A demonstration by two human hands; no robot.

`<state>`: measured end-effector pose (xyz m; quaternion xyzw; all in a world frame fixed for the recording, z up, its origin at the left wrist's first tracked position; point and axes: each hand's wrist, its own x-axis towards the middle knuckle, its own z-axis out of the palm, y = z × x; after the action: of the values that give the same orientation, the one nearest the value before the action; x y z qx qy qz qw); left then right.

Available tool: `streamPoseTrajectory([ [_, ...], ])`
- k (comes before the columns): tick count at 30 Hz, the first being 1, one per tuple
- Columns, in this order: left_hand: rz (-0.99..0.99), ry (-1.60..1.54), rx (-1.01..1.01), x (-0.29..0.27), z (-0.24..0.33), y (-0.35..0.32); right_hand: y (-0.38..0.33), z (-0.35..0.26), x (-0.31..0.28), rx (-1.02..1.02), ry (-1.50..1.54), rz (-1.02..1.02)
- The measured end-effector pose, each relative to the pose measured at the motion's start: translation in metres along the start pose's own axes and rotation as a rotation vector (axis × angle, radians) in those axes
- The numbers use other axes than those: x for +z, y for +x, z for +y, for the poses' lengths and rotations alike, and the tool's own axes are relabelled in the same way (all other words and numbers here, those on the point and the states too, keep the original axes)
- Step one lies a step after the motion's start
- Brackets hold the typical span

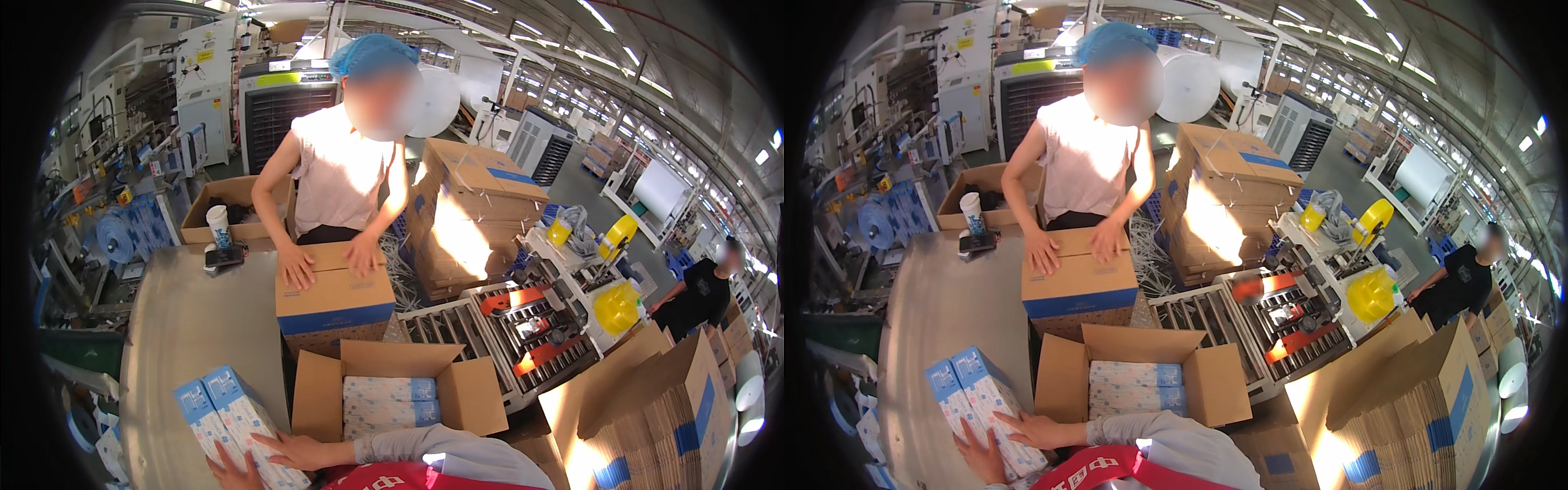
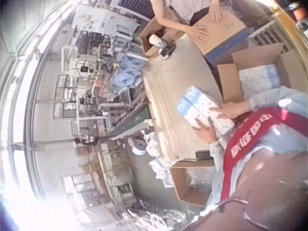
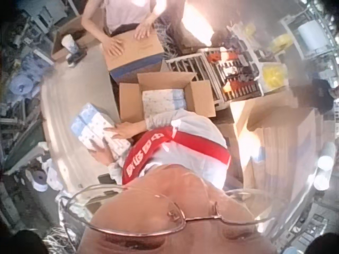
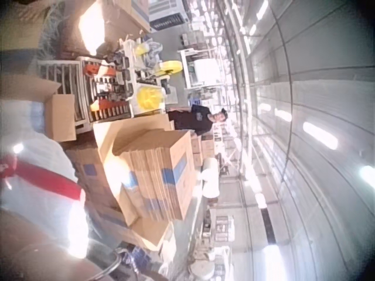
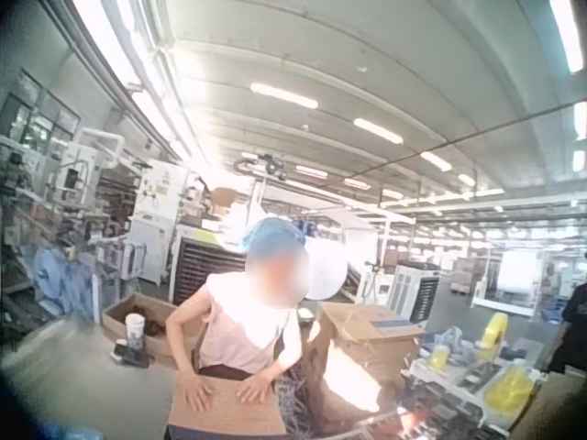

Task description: The person packs wrapped paper products into cardboard boxes by hand, folds the flaps closed, and places the boxes onto a conveyor line.

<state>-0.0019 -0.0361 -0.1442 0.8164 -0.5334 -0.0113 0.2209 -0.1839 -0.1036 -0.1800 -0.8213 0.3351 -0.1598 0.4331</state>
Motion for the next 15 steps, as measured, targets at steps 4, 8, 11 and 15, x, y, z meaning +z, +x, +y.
streamPoseTrajectory([
  [4, -0.039, -0.037, -0.030, -0.012, 0.010, 0.002, 0.004, 0.001, -0.001, 0.015, 0.053, -0.029],
  [8, 0.124, 0.044, -0.015, -0.009, 0.018, 0.000, 0.004, 0.004, 0.004, -0.027, 0.059, 0.039],
  [11, 0.276, 0.029, 0.179, -0.011, 0.019, 0.001, 0.005, 0.008, 0.007, -0.036, 0.075, 0.040],
  [15, -0.001, 0.150, 0.256, -0.009, 0.018, -0.001, 0.002, 0.009, 0.001, 0.001, 0.075, 0.010],
])
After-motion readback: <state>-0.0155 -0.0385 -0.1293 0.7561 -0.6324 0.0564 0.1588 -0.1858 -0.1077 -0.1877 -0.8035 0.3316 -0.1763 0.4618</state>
